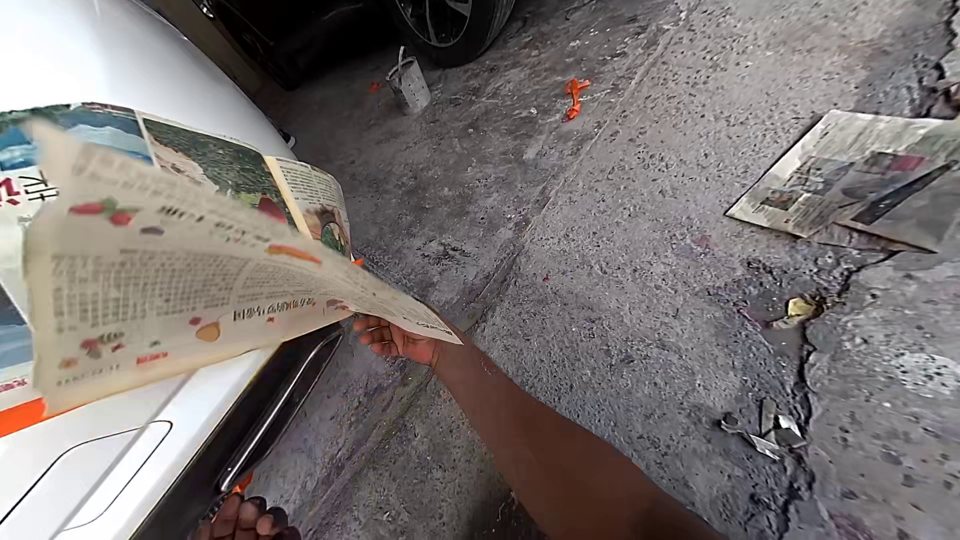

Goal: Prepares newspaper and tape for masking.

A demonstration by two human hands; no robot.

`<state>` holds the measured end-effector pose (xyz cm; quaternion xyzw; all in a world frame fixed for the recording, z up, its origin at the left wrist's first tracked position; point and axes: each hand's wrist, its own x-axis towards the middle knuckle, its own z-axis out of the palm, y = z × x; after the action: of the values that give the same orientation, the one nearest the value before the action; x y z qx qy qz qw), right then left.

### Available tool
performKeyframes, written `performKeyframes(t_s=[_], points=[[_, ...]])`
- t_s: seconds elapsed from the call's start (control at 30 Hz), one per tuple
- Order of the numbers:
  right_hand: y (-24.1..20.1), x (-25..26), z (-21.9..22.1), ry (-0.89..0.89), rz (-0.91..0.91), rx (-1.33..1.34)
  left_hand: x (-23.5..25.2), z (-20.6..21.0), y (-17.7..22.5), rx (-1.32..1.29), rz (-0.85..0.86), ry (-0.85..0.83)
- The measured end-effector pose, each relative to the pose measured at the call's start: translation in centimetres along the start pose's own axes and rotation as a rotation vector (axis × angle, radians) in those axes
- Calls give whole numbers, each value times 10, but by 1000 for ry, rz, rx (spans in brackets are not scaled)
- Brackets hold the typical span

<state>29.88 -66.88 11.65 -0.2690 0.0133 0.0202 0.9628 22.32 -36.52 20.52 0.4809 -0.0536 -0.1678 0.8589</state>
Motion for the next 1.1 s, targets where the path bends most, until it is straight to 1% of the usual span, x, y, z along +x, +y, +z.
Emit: performKeyframes(t_s=[0.03,0.07,0.13,0.23,0.4,0.47,0.53,0.63,0.8,0.9,0.97,1.1], points=[[1,-1,-4,-38,-31,-23,-3,7,3,28,14,49],[-1,-3,-5,-31,-39,-60,-6,13,4,56,24,85],[-12,-10,6,36,-1,-198,-10,21,3,151,32,115],[-15,-21,19,125,38,-355,-15,31,-7,292,16,148],[-17,-31,21,151,88,-555,-16,50,-31,472,-26,190],[-15,-31,15,155,84,-742,-18,52,-43,511,-54,192],[-20,-37,12,149,96,-1018,-20,51,-54,537,-79,201],[-24,-48,19,106,184,-1335,-20,45,-65,584,-119,215],[7,-46,29,-113,317,-1573,-12,35,-78,743,-67,278],[27,-46,37,-189,435,-1576,-6,26,-86,878,-12,391],[43,-46,43,-247,463,-1563,-5,15,-90,961,27,446],[56,-53,53,-331,510,-1532,-6,-2,-94,1062,73,426]])
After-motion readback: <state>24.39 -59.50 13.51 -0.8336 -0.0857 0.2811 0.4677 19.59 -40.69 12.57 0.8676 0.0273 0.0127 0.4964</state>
